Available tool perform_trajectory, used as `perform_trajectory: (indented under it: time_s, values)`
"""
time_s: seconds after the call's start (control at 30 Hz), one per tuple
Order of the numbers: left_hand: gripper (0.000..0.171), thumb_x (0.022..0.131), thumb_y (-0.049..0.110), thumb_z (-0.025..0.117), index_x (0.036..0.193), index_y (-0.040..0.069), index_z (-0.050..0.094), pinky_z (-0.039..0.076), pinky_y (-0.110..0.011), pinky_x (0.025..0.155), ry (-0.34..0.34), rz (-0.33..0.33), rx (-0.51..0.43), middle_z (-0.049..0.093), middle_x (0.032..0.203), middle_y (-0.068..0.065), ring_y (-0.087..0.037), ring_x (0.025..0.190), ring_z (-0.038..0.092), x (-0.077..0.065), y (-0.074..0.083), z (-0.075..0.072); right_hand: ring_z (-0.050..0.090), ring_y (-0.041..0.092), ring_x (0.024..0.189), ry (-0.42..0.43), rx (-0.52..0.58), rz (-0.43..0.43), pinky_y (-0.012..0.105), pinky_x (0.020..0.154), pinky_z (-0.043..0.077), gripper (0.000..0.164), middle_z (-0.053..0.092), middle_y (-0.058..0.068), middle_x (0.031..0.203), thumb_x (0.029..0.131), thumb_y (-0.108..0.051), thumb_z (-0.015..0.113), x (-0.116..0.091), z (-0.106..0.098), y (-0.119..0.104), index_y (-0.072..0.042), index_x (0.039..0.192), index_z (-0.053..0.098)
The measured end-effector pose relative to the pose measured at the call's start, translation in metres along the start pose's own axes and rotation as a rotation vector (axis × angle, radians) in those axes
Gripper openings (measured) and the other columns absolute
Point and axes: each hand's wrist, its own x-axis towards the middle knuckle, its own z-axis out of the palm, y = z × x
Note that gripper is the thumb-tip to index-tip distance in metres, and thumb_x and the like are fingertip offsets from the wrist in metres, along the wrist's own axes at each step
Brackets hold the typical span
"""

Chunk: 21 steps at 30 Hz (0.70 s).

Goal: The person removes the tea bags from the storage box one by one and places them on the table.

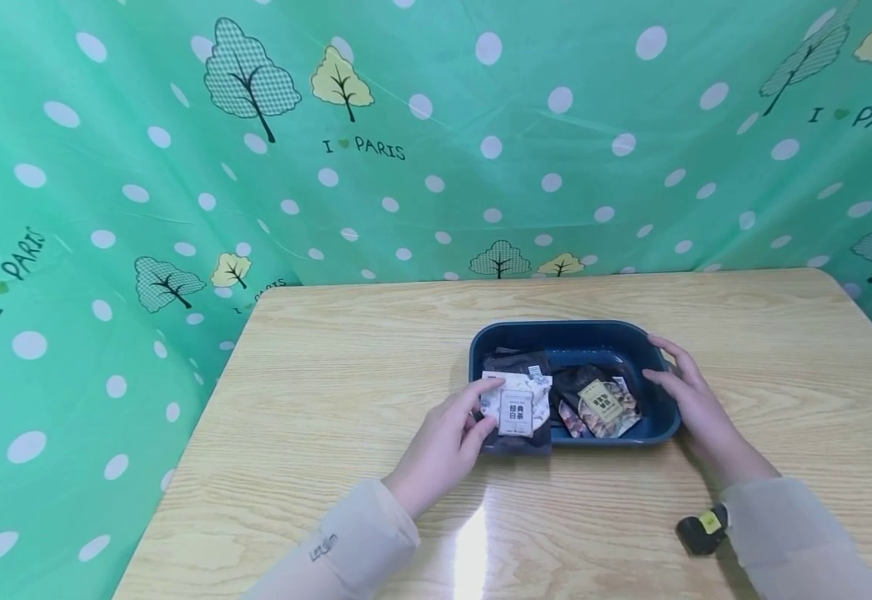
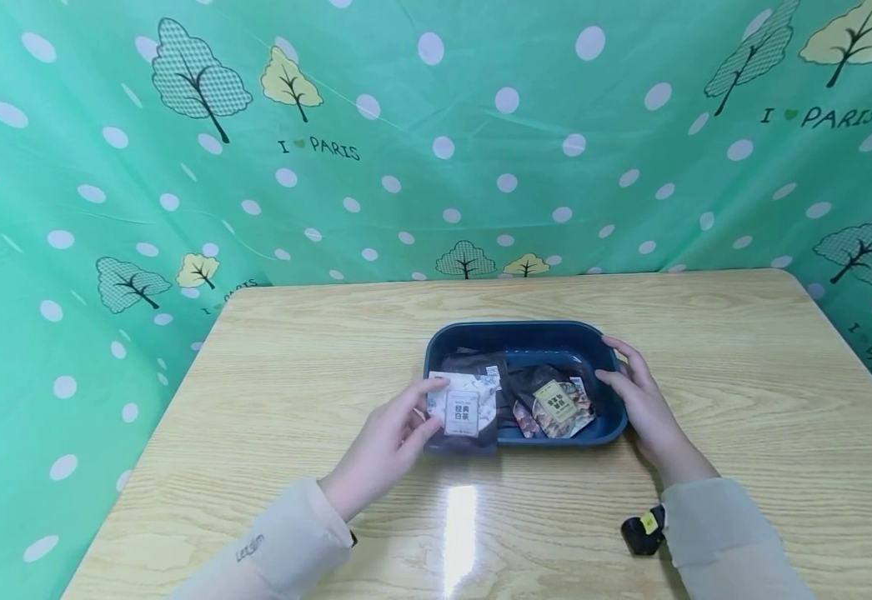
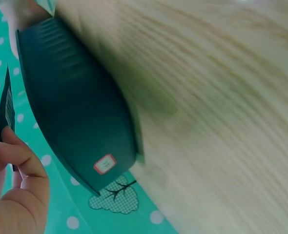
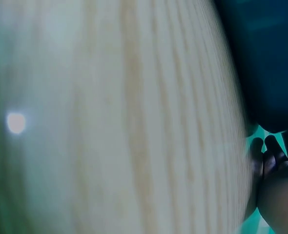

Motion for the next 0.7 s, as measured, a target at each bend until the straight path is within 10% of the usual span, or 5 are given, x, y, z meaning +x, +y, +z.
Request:
perform_trajectory:
  time_s: [0.7]
  values:
    - [0.027, 0.095, 0.011, 0.064, 0.121, 0.018, 0.065, 0.047, -0.017, 0.065, -0.234, 0.001, -0.083, 0.068, 0.104, -0.001, 0.005, 0.068, 0.051, -0.032, -0.021, 0.004, 0.012, 0.045, 0.149, 0.009, -0.014, 0.005, 0.008, 0.080, 0.043, 0.059, -0.003, 0.020, 0.166, 0.104, -0.040, 0.045, 0.003, 0.000, -0.001, -0.046, 0.155, 0.016]
